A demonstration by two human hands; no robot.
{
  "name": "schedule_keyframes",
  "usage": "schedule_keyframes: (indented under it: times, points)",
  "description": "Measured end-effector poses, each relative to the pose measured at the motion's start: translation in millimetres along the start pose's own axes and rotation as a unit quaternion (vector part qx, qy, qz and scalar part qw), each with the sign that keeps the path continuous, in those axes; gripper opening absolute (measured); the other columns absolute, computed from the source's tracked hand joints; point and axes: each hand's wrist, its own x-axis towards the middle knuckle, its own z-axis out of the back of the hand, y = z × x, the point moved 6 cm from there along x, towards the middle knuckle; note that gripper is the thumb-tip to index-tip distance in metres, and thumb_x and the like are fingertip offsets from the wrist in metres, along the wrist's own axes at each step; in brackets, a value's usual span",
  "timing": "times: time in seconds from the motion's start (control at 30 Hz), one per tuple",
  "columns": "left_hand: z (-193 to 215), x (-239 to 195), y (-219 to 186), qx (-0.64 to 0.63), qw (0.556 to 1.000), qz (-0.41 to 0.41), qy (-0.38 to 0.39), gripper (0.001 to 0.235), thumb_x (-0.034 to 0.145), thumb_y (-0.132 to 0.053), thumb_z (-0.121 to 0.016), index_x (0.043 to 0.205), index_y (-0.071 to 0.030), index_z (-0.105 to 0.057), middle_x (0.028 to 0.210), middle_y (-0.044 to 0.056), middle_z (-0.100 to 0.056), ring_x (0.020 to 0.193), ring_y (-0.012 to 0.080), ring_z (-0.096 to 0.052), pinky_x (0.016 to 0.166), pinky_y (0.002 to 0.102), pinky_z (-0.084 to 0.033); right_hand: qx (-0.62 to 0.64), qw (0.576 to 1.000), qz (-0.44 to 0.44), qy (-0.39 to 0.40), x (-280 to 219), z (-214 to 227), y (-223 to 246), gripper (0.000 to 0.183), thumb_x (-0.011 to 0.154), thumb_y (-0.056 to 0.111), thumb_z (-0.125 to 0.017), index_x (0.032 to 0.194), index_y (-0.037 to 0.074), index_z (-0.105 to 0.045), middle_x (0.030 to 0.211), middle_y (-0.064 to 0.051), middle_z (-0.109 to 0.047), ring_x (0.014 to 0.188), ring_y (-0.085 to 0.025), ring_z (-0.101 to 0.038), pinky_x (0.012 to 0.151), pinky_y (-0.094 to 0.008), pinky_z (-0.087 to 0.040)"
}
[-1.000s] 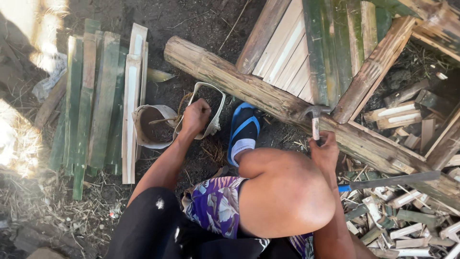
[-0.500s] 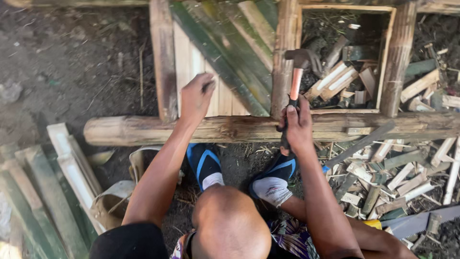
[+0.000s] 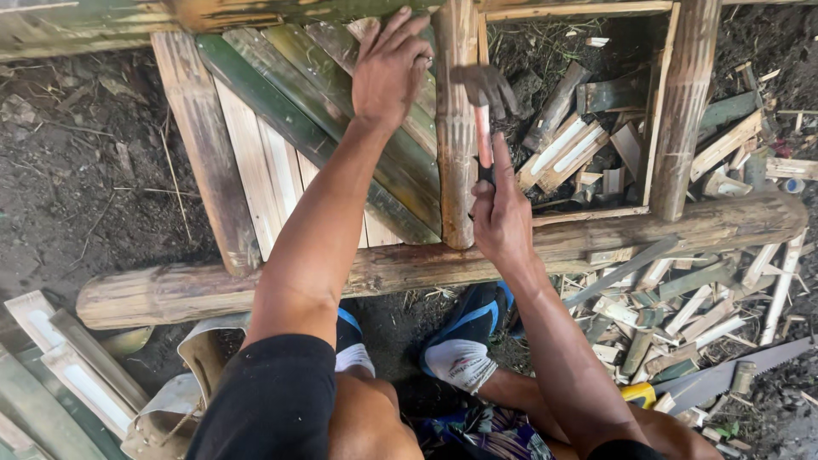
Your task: The person uses a machete to split bamboo strips and a hammer to drive nails into a wooden frame. They repeatedly position the bamboo pieces and secure them to the structure, working on a construction project outdoors.
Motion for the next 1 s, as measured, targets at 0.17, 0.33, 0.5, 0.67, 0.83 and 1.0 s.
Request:
schedule_keyframes:
  times: [0.17, 0.33, 0.5, 0.67, 0.83, 1.0]
  points:
    - [3, -2, 4, -0.034, 0.999, 0.012, 0.010, 0.005, 0.101, -0.017, -0.067, 0.103, -0.015, -0.071, 0.144, 0.000, -0.062, 0.145, 0.0219, -0.045, 0.123, 0.049, -0.029, -0.032, 0.996, 0.066, -0.046, 15, -9, 7, 0.074, 0.096, -0.009, -0.044, 0.165, 0.010, -0.028, 0.092, -0.015, -0.070, 0.075, -0.023, -0.071, 0.070, -0.038, -0.060]
    - [9, 0, -3, -0.028, 0.999, 0.023, 0.013, 0.007, 0.098, -0.018, -0.065, 0.099, -0.016, -0.072, 0.143, 0.000, -0.063, 0.144, 0.0223, -0.046, 0.122, 0.049, -0.030, -0.052, 0.997, 0.052, -0.006, 39, -34, -11, 0.077, 0.094, -0.008, -0.051, 0.166, 0.011, -0.029, 0.088, -0.017, -0.068, 0.069, -0.025, -0.067, 0.066, -0.043, -0.057]
    - [8, -5, 1, -0.036, 0.999, -0.014, 0.005, 0.010, 0.098, -0.012, -0.063, 0.103, -0.013, -0.072, 0.144, 0.004, -0.063, 0.143, 0.0255, -0.046, 0.120, 0.051, -0.029, 0.013, 0.996, 0.069, -0.058, 29, -43, -14, 0.070, 0.104, -0.009, -0.044, 0.167, 0.011, -0.019, 0.101, -0.017, -0.072, 0.067, -0.016, -0.067, 0.058, -0.031, -0.057]
    - [14, -1, -3, -0.022, 0.999, -0.016, 0.019, 0.017, 0.107, -0.008, -0.055, 0.110, -0.018, -0.069, 0.147, 0.005, -0.062, 0.144, 0.0254, -0.046, 0.122, 0.049, -0.027, -0.038, 0.996, 0.072, -0.038, 30, -24, 0, 0.076, 0.097, -0.008, -0.048, 0.166, 0.013, -0.024, 0.082, -0.014, -0.069, 0.059, -0.019, -0.062, 0.053, -0.035, -0.056]
    - [5, -2, 5, -0.004, 0.998, 0.047, 0.050, 0.039, 0.102, -0.001, -0.049, 0.138, -0.016, -0.054, 0.143, -0.002, -0.065, 0.146, 0.0203, -0.049, 0.126, 0.044, -0.028, -0.024, 0.998, 0.039, -0.043, 28, -43, -9, 0.071, 0.101, -0.006, -0.050, 0.165, 0.010, -0.024, 0.095, -0.020, -0.072, 0.061, -0.022, -0.067, 0.057, -0.037, -0.056]
    - [4, 2, 2, 0.018, 0.998, 0.049, 0.041, 0.037, 0.102, -0.004, -0.052, 0.136, -0.018, -0.054, 0.145, 0.007, -0.061, 0.138, 0.0230, -0.051, 0.122, 0.043, -0.030, -0.051, 0.991, 0.084, -0.095, 29, -39, 2, 0.073, 0.100, -0.005, -0.050, 0.166, 0.014, -0.024, 0.090, -0.018, -0.070, 0.069, -0.026, -0.068, 0.065, -0.042, -0.057]
